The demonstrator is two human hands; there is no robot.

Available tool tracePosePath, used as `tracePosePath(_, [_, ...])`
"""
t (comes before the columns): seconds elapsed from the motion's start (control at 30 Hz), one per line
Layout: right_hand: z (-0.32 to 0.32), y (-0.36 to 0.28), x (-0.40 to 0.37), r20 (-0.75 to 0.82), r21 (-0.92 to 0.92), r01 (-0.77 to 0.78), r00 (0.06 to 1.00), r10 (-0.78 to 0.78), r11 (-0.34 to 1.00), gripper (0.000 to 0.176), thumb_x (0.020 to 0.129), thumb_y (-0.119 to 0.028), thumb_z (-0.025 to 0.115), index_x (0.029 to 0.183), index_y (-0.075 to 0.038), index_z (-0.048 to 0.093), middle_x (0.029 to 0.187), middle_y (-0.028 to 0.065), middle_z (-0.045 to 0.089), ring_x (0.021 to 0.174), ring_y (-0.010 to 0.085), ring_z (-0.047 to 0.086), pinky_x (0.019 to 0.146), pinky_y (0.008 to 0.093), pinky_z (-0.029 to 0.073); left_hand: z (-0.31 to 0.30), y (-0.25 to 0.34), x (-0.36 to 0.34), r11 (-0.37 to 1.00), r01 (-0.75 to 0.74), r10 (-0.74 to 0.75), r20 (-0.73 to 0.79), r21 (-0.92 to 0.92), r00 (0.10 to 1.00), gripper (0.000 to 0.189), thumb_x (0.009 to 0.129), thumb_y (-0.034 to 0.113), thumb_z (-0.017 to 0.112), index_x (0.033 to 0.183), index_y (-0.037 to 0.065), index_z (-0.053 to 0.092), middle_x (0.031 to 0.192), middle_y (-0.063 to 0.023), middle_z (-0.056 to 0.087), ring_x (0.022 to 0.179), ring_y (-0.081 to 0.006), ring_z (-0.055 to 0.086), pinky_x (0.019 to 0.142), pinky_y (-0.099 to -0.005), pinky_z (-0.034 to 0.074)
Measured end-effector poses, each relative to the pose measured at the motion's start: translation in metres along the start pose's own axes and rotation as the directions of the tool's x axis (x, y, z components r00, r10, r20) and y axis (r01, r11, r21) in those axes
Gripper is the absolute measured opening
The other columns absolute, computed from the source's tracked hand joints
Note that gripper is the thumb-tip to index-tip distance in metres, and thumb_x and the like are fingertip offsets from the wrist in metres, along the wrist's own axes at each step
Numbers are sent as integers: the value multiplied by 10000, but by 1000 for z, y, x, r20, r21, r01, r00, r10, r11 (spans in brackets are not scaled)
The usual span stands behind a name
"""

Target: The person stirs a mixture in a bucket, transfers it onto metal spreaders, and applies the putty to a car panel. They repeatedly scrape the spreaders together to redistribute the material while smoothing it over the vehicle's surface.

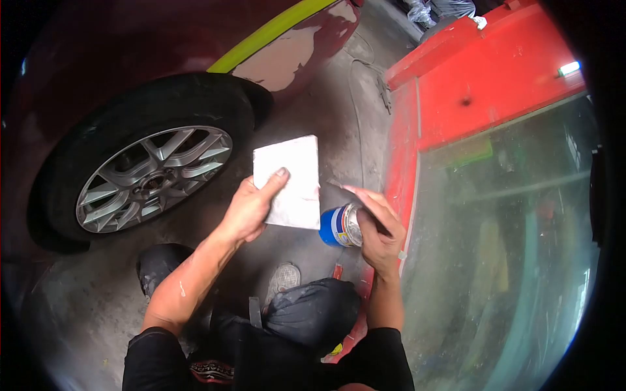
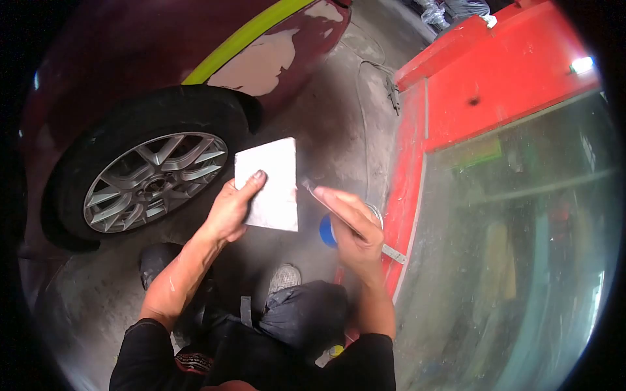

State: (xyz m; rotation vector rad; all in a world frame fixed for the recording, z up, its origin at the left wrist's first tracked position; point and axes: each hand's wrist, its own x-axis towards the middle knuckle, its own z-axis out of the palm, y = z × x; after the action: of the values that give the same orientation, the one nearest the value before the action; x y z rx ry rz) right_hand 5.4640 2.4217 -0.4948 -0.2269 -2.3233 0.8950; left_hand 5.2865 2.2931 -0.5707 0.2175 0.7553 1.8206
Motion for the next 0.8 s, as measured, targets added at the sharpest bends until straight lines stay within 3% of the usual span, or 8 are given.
tracePosePath(0.03, [-3,2,7,23,-192,124,992,-122,973,498,773,190,535,1217,3,663,1234,193,636,1057,266,657,869,319,526,2,-5,-1,991,-73,74,-6,110,997,343,1017,308,574,1060,-16,677,873,-53,720,769,-104,674,633,-281,531])
tracePosePath(0.07, [-2,4,10,71,-444,98,995,-74,891,508,742,110,601,1215,-61,670,1262,176,626,1131,325,626,940,447,507,1,-9,-2,943,-143,143,21,299,989,364,1020,323,568,1017,-22,685,825,-32,701,739,-80,634,617,-275,505])
tracePosePath(0.17, [7,5,8,365,-633,326,926,-100,702,544,730,7,599,1254,-120,662,1324,144,591,1247,354,554,1047,571,395,4,-16,-7,790,-240,294,-5,564,956,440,1024,367,557,897,-33,688,697,3,631,660,-52,525,574,-282,455])
tracePosePath(0.43, [28,6,-32,551,-443,343,833,-51,828,524,755,-34,623,1255,-184,663,1287,65,622,1242,282,552,1077,570,352,-6,-9,-2,704,-298,520,-182,645,835,446,1023,352,556,900,-59,680,734,-3,632,697,-63,513,611,-279,457])
tracePosePath(0.57, [13,-2,-23,352,-273,187,932,-83,944,501,746,-5,686,1226,-150,665,1265,87,639,1202,287,606,1075,571,375,-8,13,4,919,-356,392,-277,171,877,445,1026,410,532,1094,-12,654,898,-8,665,761,-93,575,711,-251,471])
tracePosePath(0.6, [10,-13,-16,247,-179,224,953,-177,958,408,803,-40,700,1203,-105,655,1254,146,640,1192,360,611,1090,581,367,-9,8,6,928,-344,372,-271,147,888,461,1027,423,520,1134,-9,640,962,-47,674,763,-114,610,696,-254,497])
tracePosePath(0.7, [27,-36,-2,30,27,307,951,-308,951,450,794,-95,729,1231,-150,640,1318,142,608,1260,393,550,1090,575,369,0,0,0,960,-88,76,-58,-266,995,420,1010,392,552,1195,19,612,1082,-105,685,973,-209,663,867,-353,541])
tracePosePath(0.8, [30,-32,5,229,-101,399,901,-369,911,434,836,-52,696,1256,-90,593,1358,217,545,1290,463,498,1098,589,361,12,1,-8,921,-31,51,41,-389,998,361,990,318,609,1212,34,606,1100,-98,690,995,-203,676,872,-365,566])
